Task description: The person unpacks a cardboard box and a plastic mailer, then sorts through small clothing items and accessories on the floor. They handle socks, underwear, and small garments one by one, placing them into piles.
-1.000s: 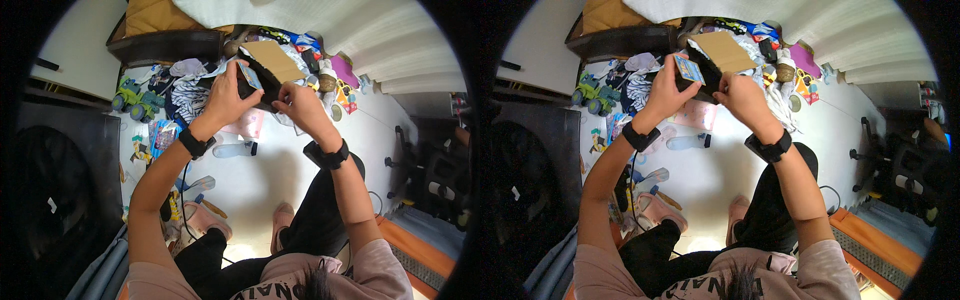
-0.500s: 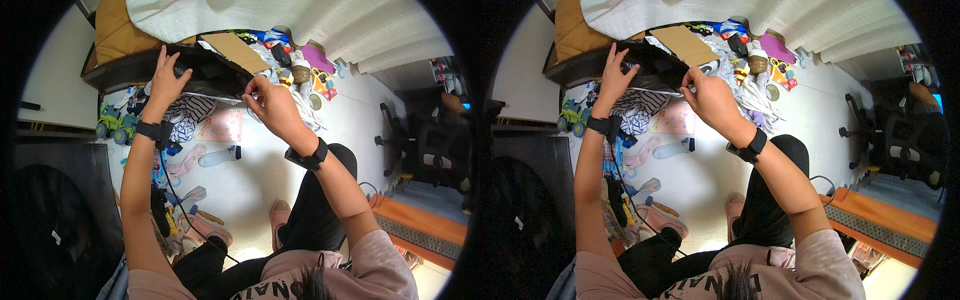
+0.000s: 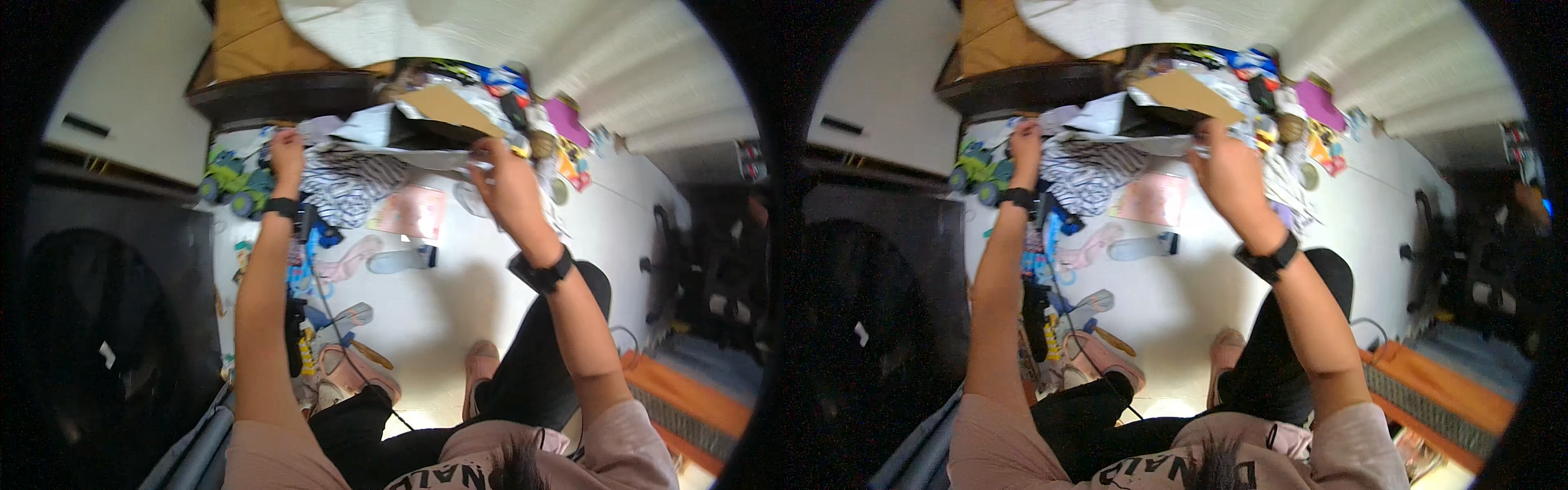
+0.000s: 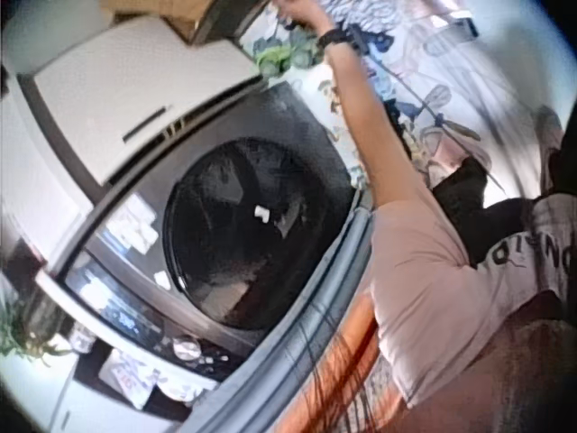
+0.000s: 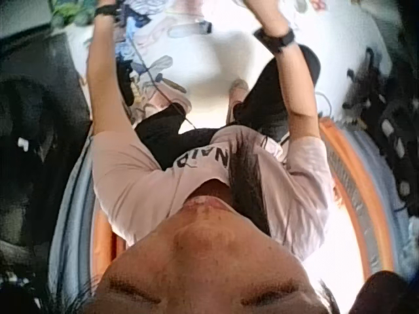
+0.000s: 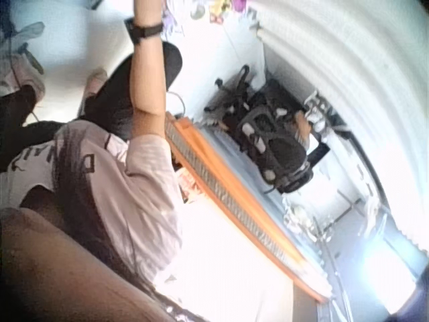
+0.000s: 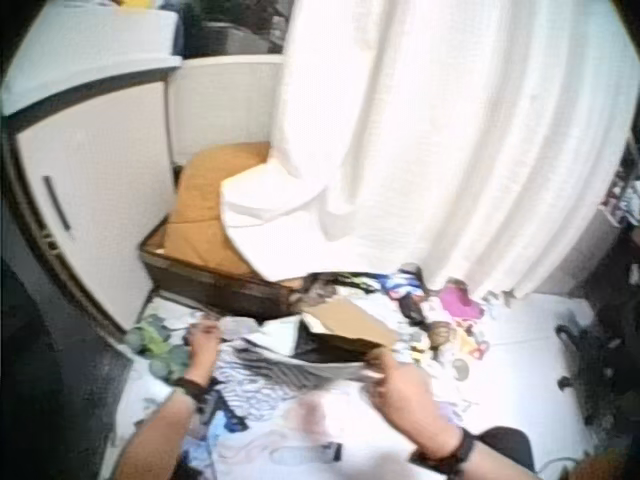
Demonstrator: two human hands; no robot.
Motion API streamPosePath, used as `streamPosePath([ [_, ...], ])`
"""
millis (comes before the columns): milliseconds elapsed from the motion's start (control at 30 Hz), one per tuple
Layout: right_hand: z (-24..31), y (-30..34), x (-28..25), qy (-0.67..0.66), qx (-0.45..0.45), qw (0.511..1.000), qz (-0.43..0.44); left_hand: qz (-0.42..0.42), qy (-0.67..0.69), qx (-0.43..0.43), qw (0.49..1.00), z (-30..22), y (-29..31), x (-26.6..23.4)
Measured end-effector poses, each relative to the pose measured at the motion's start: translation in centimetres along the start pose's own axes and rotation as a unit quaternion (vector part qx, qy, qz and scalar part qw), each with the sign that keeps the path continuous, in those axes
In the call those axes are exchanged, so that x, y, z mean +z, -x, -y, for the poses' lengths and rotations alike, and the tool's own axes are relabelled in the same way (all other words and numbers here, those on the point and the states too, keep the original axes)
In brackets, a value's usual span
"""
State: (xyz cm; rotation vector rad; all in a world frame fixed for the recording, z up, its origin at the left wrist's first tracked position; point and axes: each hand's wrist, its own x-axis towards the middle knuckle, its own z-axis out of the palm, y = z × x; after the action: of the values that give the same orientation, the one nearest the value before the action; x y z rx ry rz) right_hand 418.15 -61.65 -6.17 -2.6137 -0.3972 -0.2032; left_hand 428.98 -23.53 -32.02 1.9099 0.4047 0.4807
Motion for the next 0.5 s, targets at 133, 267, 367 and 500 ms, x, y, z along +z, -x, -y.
streamPosePath([
  [133, 0.6, -0.5, -0.7, 0.028, 0.056, 0.997, 0.042, 0.003, -0.147, 0.053, 0.988, 0.9, 1.1, 0.6],
  [267, 2.3, -0.3, -0.5, 0.014, 0.086, 0.989, 0.115, 0.058, -0.252, 0.107, 0.960, -1.3, 2.4, 2.2],
  [367, 3.2, -0.7, -0.6, 0.023, 0.102, 0.986, 0.130, 0.189, -0.313, 0.061, 0.929, -2.0, 3.3, 2.9],
  [500, 3.8, -1.0, -0.7, 0.028, 0.114, 0.986, 0.117, 0.267, -0.310, 0.168, 0.897, -1.4, 4.9, 4.2],
])
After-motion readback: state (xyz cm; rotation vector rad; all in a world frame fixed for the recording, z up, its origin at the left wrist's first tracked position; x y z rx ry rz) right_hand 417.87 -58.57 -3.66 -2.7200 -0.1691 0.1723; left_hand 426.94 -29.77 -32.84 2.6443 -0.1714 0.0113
